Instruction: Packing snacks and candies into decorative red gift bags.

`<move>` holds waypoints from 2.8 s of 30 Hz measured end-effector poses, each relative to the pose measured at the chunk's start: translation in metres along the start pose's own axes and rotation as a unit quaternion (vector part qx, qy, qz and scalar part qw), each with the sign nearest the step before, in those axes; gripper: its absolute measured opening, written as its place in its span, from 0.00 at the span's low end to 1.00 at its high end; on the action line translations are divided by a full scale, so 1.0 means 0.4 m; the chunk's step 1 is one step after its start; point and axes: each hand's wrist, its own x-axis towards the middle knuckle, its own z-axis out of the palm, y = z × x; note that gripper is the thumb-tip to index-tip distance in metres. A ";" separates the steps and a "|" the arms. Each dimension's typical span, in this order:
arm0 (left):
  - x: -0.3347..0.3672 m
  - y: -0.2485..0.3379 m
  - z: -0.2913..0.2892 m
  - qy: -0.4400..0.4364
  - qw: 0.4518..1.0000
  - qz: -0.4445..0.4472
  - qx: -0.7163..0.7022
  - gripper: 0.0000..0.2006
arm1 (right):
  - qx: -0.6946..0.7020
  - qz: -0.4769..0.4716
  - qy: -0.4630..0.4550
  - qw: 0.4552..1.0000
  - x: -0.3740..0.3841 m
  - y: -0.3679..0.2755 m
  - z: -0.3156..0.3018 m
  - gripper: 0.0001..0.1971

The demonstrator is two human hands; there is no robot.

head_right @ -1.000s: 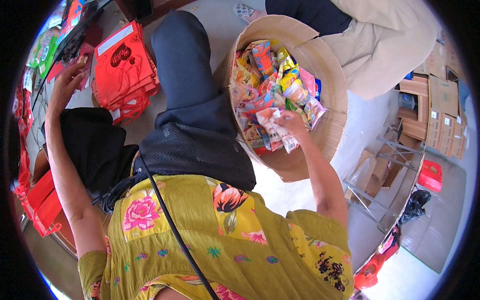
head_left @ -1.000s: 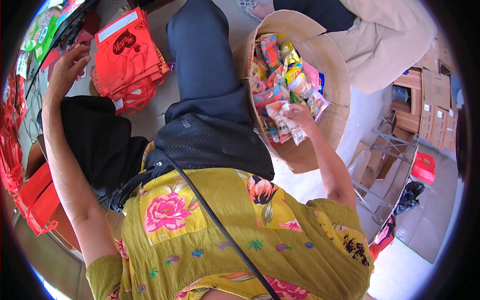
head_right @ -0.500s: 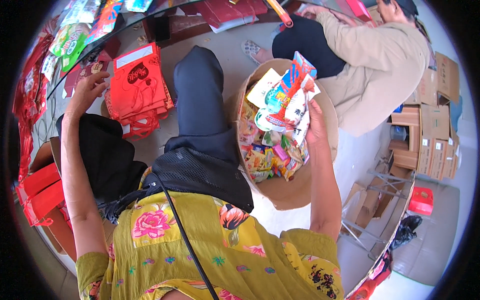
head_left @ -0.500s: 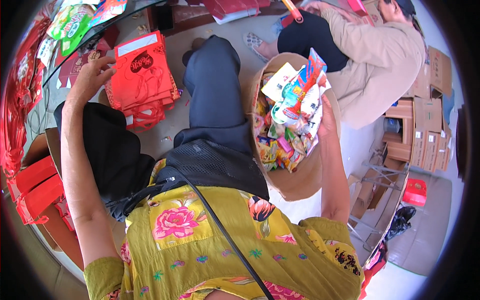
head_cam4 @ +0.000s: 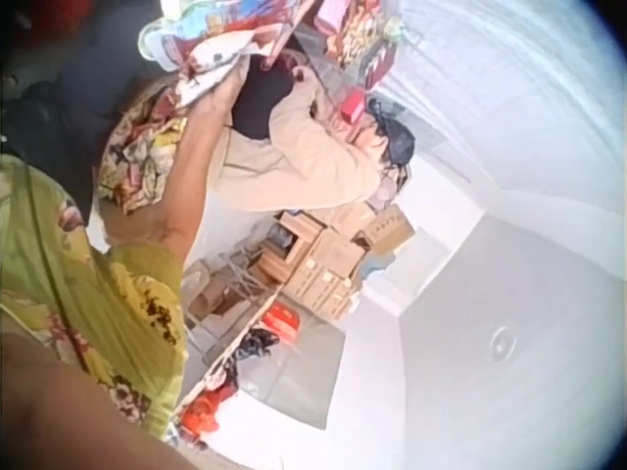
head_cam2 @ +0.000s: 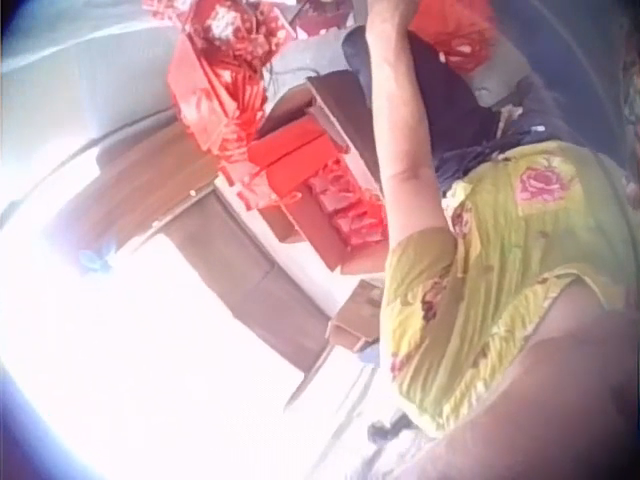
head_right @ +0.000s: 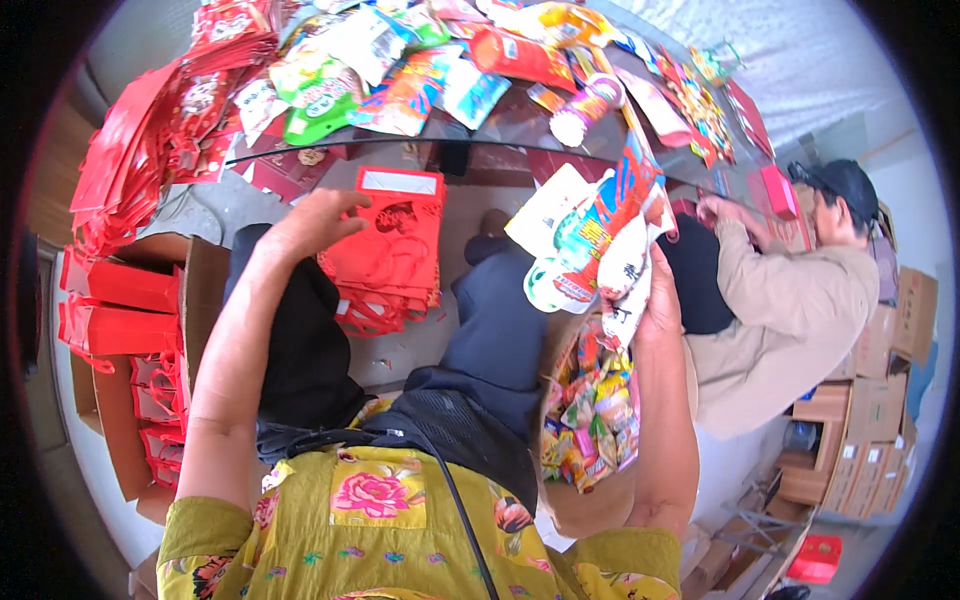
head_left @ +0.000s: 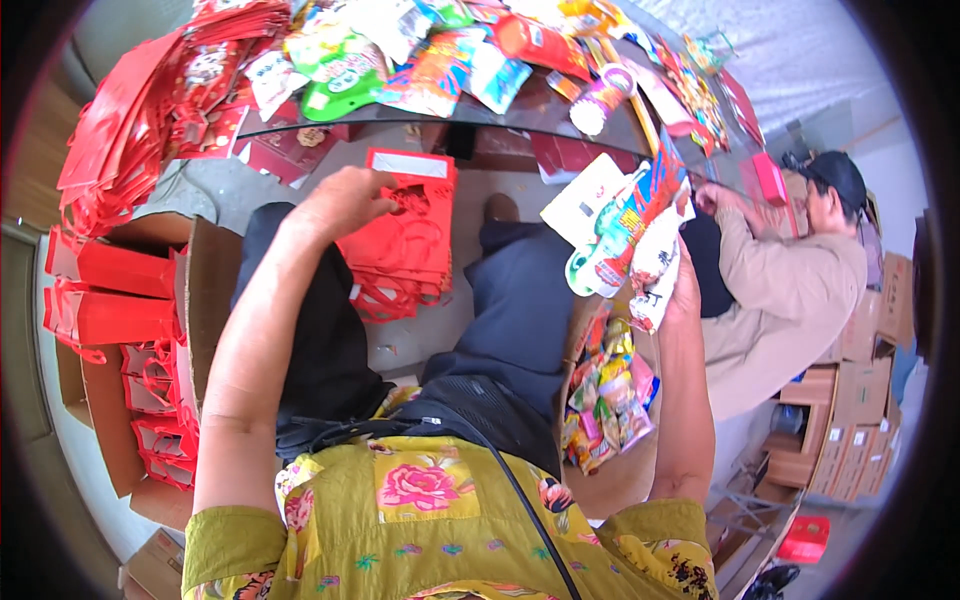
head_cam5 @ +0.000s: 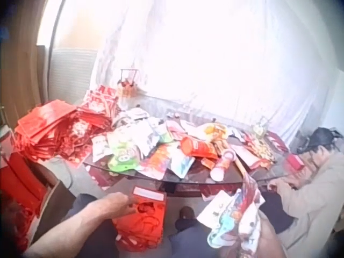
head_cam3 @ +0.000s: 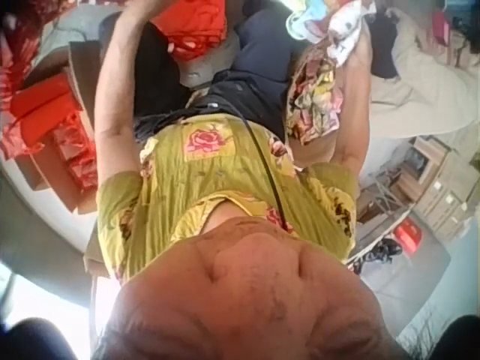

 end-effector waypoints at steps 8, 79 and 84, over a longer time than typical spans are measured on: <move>-0.003 0.026 -0.009 -0.018 1.000 -0.011 0.017 0.18 | -0.015 -0.024 -0.187 0.982 0.218 -0.045 0.362 0.20; 0.075 0.018 0.051 -0.098 0.994 -0.024 -0.046 0.16 | -0.715 0.062 0.028 0.696 -0.117 0.603 -0.544 0.29; 0.071 0.018 0.049 -0.099 0.994 -0.019 -0.048 0.16 | -0.730 0.107 -0.037 0.673 -0.115 0.622 -0.550 0.25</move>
